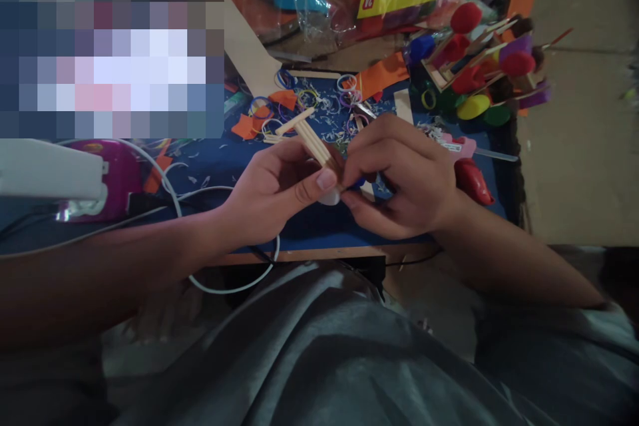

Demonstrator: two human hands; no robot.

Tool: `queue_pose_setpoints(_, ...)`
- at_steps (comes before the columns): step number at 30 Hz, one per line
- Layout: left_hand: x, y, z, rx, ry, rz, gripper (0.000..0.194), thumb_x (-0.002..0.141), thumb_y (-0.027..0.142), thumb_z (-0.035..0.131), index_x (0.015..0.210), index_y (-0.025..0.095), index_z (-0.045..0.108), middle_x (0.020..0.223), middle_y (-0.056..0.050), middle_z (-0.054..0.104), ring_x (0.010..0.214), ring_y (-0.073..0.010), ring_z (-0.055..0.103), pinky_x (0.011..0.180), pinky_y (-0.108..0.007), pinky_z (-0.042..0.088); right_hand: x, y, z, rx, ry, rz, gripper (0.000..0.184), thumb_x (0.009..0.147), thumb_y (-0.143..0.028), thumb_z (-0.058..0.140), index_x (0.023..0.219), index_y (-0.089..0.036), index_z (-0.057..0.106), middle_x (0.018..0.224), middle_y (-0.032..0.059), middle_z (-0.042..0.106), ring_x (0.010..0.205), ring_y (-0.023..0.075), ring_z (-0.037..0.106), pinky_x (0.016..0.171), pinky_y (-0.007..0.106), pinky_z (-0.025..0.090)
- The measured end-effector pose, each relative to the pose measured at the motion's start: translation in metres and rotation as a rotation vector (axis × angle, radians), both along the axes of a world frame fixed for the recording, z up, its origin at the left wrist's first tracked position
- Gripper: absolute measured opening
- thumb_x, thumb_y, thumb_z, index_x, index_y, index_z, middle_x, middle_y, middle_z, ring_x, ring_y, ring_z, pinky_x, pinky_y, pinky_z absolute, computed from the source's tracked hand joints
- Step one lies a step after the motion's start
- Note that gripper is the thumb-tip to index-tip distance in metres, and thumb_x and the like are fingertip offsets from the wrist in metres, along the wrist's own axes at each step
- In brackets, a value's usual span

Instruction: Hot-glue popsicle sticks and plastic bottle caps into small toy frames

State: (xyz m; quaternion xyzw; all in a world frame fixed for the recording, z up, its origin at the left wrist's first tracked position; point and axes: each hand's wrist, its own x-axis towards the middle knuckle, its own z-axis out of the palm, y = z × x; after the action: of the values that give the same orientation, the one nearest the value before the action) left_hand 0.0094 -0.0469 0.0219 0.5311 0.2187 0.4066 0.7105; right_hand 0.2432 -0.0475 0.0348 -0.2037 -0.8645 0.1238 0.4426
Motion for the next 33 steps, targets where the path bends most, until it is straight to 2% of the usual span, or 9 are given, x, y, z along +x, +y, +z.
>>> queue_pose_setpoints(9, -0.0017, -0.0005, -0.005, -0.014, -0.006, -0.025, 0.034, 0.098, 0.053, 0.102, 0.107, 0.024, 0.085, 0.097, -0.003, 0.079, 0.084, -0.0168, 0.074, 0.081, -0.03, 0.066, 0.0001, -0.0039, 0.0046, 0.021, -0.055, -0.024, 0.013, 0.107, -0.011, 0.066, 0.11, -0.023, 0.065, 0.103, 0.0001, 0.074, 0.094, 0.0151, 0.077, 0.079, 0.028, 0.065)
queue_pose_setpoints(17, -0.0031, -0.0019, -0.0049, 0.005, 0.023, -0.018, 0.039, 0.1, 0.059, 0.098, 0.108, 0.024, 0.084, 0.105, -0.006, 0.082, 0.092, -0.0204, 0.076, 0.085, -0.033, 0.066, 0.0007, -0.0017, 0.0017, 0.04, -0.065, -0.002, 0.013, 0.107, -0.011, 0.065, 0.113, -0.023, 0.065, 0.105, 0.0013, 0.072, 0.093, 0.0169, 0.076, 0.077, 0.031, 0.067)
queue_pose_setpoints(27, -0.0022, -0.0041, -0.0017, 0.008, 0.023, -0.024, 0.035, 0.103, 0.057, 0.094, 0.108, 0.024, 0.084, 0.105, -0.007, 0.082, 0.094, -0.0222, 0.076, 0.086, -0.034, 0.066, -0.002, -0.0028, 0.0025, -0.01, -0.005, 0.028, 0.013, 0.107, -0.008, 0.064, 0.11, -0.021, 0.064, 0.104, 0.0005, 0.071, 0.097, 0.0155, 0.074, 0.081, 0.029, 0.067)
queue_pose_setpoints(30, -0.0027, -0.0036, -0.0019, 0.013, 0.023, -0.026, 0.039, 0.101, 0.06, 0.096, 0.107, 0.024, 0.083, 0.104, -0.007, 0.082, 0.094, -0.0221, 0.077, 0.086, -0.034, 0.067, -0.0023, -0.0015, 0.0019, -0.007, 0.015, 0.031, 0.011, 0.109, -0.011, 0.064, 0.109, -0.022, 0.063, 0.103, 0.0006, 0.071, 0.097, 0.0161, 0.075, 0.082, 0.03, 0.067)
queue_pose_setpoints(33, -0.0036, -0.0022, -0.003, 0.041, -0.007, -0.053, 0.034, 0.103, 0.056, 0.095, 0.108, 0.024, 0.083, 0.105, -0.006, 0.082, 0.095, -0.0197, 0.077, 0.088, -0.031, 0.066, -0.0016, -0.0005, 0.001, -0.017, 0.015, 0.046, 0.007, 0.112, -0.018, 0.063, 0.112, -0.025, 0.062, 0.104, 0.0012, 0.071, 0.099, 0.0184, 0.076, 0.085, 0.034, 0.068)
